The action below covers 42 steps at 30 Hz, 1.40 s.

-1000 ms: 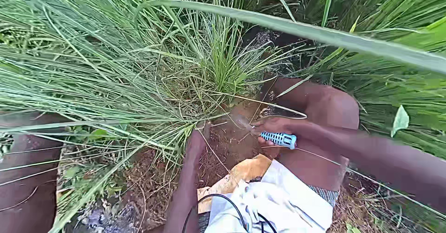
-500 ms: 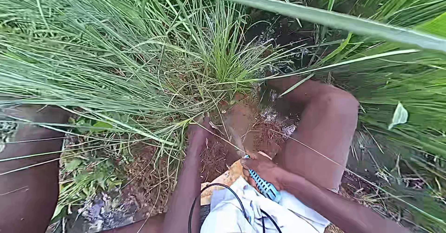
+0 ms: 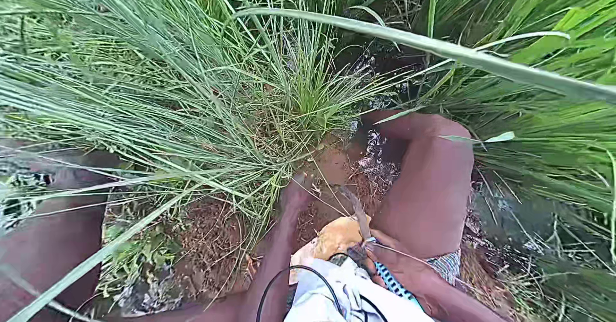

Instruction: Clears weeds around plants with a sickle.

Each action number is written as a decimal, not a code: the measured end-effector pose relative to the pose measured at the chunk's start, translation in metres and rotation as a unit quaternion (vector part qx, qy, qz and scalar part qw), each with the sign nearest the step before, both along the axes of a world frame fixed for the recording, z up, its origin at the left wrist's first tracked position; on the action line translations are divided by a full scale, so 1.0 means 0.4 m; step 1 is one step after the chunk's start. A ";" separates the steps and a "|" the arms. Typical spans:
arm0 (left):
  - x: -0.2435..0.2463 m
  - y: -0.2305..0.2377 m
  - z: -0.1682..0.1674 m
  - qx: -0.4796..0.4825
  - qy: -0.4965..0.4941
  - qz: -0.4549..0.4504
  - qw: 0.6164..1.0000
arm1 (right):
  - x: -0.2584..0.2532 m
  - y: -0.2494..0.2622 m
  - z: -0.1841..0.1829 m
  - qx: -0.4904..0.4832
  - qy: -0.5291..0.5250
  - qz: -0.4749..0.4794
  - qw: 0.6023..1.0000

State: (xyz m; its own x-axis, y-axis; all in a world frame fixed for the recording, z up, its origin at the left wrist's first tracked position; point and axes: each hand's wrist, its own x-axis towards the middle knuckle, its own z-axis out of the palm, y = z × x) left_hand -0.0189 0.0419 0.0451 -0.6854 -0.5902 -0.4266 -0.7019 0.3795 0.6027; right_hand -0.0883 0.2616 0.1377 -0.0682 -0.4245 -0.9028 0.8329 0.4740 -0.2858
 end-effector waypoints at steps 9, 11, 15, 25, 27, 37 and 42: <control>-0.012 -0.116 -0.145 0.195 -0.118 0.141 0.963 | -0.052 -0.095 -0.047 0.029 -0.039 0.008 0.999; -0.002 -0.143 -0.140 0.182 -0.123 0.141 0.965 | -0.064 -0.124 -0.064 0.046 -0.045 0.019 0.998; -0.003 -0.142 -0.165 0.166 -0.102 0.161 0.968 | -0.077 -0.135 -0.078 0.045 -0.052 0.060 0.996; -0.006 -0.148 -0.191 0.184 -0.132 0.182 0.957 | -0.112 -0.142 -0.121 0.016 -0.055 0.164 0.985; -0.010 -0.156 -0.175 0.163 -0.129 0.211 0.955 | -0.121 -0.174 -0.150 0.020 -0.067 0.189 0.979; -0.012 -0.107 -0.169 0.151 -0.064 0.195 0.967 | -0.058 -0.080 -0.063 -0.018 0.027 0.139 0.990; -0.043 -0.048 -0.162 0.238 -0.019 0.164 0.957 | -0.029 0.007 0.000 -0.026 0.114 0.090 0.989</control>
State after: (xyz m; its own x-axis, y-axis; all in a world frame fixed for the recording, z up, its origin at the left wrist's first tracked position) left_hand -0.0360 0.0228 -0.0199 -0.4757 -0.5040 -0.7209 -0.7610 -0.1753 0.6247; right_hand -0.1001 0.2646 0.1376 -0.1865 -0.4940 -0.8492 0.6478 0.5880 -0.4844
